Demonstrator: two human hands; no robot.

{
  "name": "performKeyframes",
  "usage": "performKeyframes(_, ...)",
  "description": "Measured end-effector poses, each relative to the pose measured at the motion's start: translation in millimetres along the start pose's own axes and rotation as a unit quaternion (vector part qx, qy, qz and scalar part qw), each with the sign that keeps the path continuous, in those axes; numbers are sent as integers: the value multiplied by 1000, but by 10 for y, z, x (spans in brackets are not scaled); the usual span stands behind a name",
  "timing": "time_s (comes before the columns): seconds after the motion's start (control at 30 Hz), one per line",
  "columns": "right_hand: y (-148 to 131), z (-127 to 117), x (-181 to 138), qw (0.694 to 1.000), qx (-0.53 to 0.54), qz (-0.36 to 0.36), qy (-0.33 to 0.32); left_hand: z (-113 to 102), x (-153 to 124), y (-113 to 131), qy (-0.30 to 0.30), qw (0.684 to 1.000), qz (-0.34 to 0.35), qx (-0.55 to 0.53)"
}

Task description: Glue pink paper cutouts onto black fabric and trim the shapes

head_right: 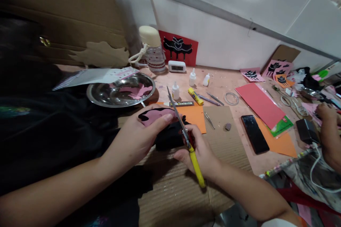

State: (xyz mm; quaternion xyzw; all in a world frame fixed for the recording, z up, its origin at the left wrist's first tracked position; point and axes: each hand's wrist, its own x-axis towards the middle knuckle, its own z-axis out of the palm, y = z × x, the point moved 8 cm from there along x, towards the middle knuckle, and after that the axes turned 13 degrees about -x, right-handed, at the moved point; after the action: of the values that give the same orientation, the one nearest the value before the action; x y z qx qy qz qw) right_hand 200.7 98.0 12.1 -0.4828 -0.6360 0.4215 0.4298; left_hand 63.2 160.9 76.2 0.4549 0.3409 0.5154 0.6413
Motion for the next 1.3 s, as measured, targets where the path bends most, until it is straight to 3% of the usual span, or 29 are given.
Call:
performKeyframes(0.4, -70, -6, 27, 999, -41, 24, -15, -12, -8, -22, 3, 1000, -6, -9)
performKeyframes(1.3, 57, -34, -8, 998, -49, 25, 9, -3, -20, -35, -3, 1000, -1, -23)
